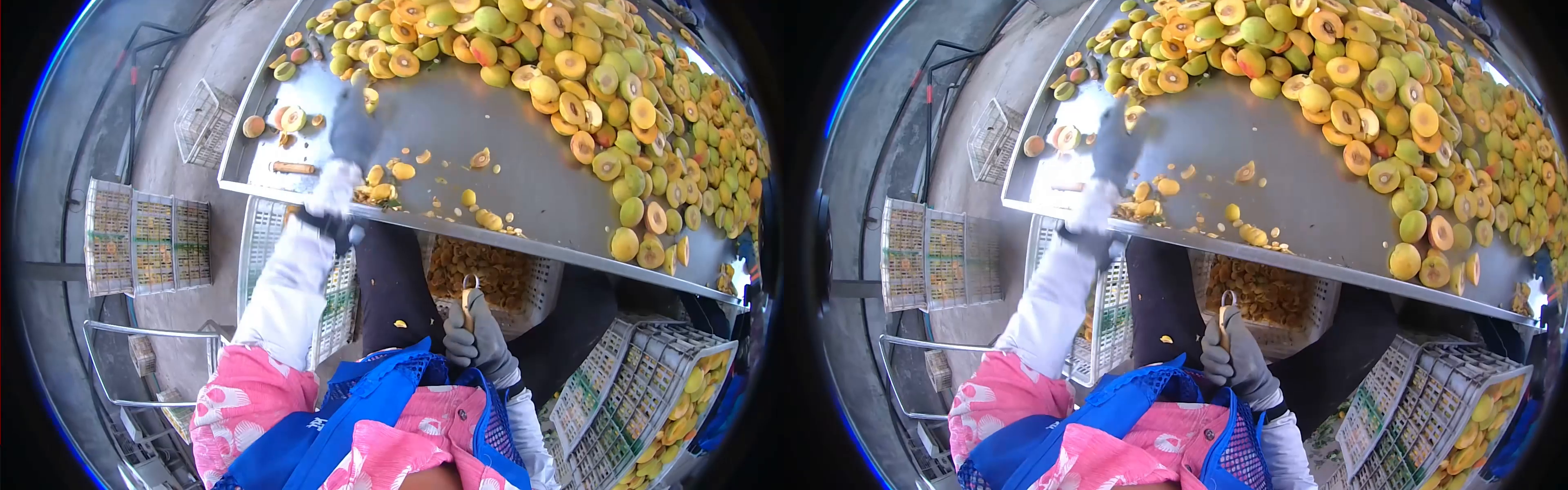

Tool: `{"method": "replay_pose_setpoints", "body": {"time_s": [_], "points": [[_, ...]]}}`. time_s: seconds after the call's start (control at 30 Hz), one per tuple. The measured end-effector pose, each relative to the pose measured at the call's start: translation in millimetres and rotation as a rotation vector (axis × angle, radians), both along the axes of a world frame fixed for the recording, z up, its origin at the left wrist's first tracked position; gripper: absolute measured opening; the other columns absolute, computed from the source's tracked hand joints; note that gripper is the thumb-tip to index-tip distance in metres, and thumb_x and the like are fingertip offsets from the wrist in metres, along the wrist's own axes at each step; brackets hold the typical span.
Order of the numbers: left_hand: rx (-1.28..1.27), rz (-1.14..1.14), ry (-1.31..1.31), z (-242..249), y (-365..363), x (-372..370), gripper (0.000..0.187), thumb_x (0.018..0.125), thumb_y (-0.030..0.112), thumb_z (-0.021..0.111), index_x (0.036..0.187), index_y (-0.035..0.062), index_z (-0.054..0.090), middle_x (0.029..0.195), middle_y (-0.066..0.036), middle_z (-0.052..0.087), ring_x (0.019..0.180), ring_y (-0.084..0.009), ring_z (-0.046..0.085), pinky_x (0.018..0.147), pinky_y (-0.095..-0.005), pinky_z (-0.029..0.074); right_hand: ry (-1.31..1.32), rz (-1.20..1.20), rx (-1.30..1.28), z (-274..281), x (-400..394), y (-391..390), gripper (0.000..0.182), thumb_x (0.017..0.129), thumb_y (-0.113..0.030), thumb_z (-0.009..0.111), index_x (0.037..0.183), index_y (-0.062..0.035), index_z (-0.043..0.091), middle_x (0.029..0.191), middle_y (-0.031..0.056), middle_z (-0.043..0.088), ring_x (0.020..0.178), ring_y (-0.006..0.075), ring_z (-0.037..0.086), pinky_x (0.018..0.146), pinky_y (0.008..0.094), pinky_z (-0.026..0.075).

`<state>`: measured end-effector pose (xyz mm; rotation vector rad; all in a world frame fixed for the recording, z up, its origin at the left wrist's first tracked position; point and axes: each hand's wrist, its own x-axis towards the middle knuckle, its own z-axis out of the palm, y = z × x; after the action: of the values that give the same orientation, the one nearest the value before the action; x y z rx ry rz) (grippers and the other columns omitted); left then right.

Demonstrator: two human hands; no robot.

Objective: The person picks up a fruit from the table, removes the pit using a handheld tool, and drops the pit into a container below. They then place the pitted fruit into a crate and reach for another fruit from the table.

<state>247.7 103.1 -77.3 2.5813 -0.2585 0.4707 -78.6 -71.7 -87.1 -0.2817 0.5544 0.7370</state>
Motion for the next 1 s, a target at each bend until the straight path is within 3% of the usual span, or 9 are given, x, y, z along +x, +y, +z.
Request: {"method": "replay_pose_setpoints", "body": {"time_s": [0.1, 0.2, 0.27, 0.33, 0.5, 0.6, 0.63, 0.73, 1.0], "points": [[0.344, 0.171, -0.006, -24, 10, 61, 0.060, 0.083, 0.034, 0.069, 0.133, 0.0072, 0.052, 0.133, -0.022, 0.051, 0.108, -0.0365, 0.060, 0.090, -0.0427, 0.049, 0.013, 0.023, -0.087, 3, 5, -4, 0.053, 0.099, -0.061, 0.030, 0.082, -0.0142, 0.048, 0.053, -0.0031, 0.032, 0.037, 0.0092, 0.027, 0.035, 0.0264, 0.025], [0.549, -0.070, 0.263, -25, -2, 63, 0.064, 0.081, 0.034, 0.072, 0.134, 0.0071, 0.050, 0.128, -0.021, 0.054, 0.102, -0.0303, 0.062, 0.086, -0.0392, 0.051, -0.031, 0.008, -0.248, 13, 9, -11, 0.053, 0.098, -0.062, 0.033, 0.084, -0.0140, 0.049, 0.052, -0.0039, 0.033, 0.037, 0.0085, 0.030, 0.035, 0.0264, 0.028], [-0.059, -0.183, 0.877, 9, -30, 27, 0.068, 0.079, 0.030, 0.074, 0.135, 0.0049, 0.046, 0.122, -0.016, 0.056, 0.100, -0.0238, 0.061, 0.084, -0.0347, 0.052, -0.055, -0.021, -0.343, 22, 15, -14, 0.051, 0.099, -0.060, 0.035, 0.085, -0.0134, 0.050, 0.052, -0.0037, 0.035, 0.037, 0.0080, 0.032, 0.035, 0.0259, 0.030], [-0.393, -0.404, 0.953, 35, -53, -38, 0.068, 0.078, 0.028, 0.075, 0.134, 0.0022, 0.047, 0.119, -0.013, 0.058, 0.097, -0.0187, 0.060, 0.083, -0.0319, 0.052, -0.274, -0.125, -0.655, 33, 26, -15, 0.047, 0.100, -0.055, 0.039, 0.089, -0.0110, 0.052, 0.053, -0.0034, 0.040, 0.039, 0.0070, 0.036, 0.036, 0.0248, 0.033], [-0.146, -1.051, 0.261, 55, -74, -167, 0.076, 0.079, 0.033, 0.075, 0.140, 0.0019, 0.042, 0.117, -0.012, 0.057, 0.099, -0.0190, 0.058, 0.086, -0.0319, 0.050, -0.162, -0.298, -0.665, 51, 41, -21, 0.041, 0.097, -0.045, 0.053, 0.095, -0.0043, 0.056, 0.052, -0.0021, 0.045, 0.037, 0.0063, 0.038, 0.035, 0.0238, 0.035], [-0.514, -0.842, 0.347, 52, -72, -206, 0.074, 0.083, 0.034, 0.070, 0.143, 0.0038, 0.039, 0.115, -0.009, 0.057, 0.099, -0.0167, 0.057, 0.086, -0.0307, 0.050, -0.288, -0.350, -0.724, 66, 32, -26, 0.039, 0.096, -0.043, 0.057, 0.097, -0.0038, 0.058, 0.052, -0.0021, 0.046, 0.038, 0.0066, 0.040, 0.036, 0.0240, 0.035], [-0.979, -0.755, 0.598, 51, -77, -213, 0.060, 0.091, 0.034, 0.063, 0.139, 0.0027, 0.046, 0.109, -0.006, 0.060, 0.095, -0.0139, 0.058, 0.084, -0.0293, 0.049, -0.337, -0.282, -0.772, 66, 29, -29, 0.037, 0.095, -0.040, 0.059, 0.098, -0.0036, 0.059, 0.055, -0.0016, 0.049, 0.039, 0.0067, 0.042, 0.036, 0.0239, 0.035], [-0.856, -0.512, 1.138, 68, -61, -226, 0.048, 0.094, 0.032, 0.059, 0.132, 0.0028, 0.052, 0.105, -0.005, 0.062, 0.087, -0.0095, 0.060, 0.077, -0.0239, 0.050, -0.468, -0.211, -0.908, 71, 24, -28, 0.031, 0.090, -0.030, 0.068, 0.103, -0.0036, 0.060, 0.064, 0.0003, 0.057, 0.042, 0.0070, 0.047, 0.038, 0.0233, 0.037], [-1.301, -0.615, 0.746, 48, -65, -263, 0.032, 0.099, 0.024, 0.054, 0.124, 0.0041, 0.058, 0.102, -0.001, 0.061, 0.084, -0.0073, 0.055, 0.069, -0.0208, 0.048, -0.434, -0.766, -1.057, 58, -1, 13, 0.029, 0.087, -0.020, 0.073, 0.106, -0.0025, 0.060, 0.082, 0.0043, 0.065, 0.063, 0.0092, 0.061, 0.053, 0.0249, 0.049]]}}
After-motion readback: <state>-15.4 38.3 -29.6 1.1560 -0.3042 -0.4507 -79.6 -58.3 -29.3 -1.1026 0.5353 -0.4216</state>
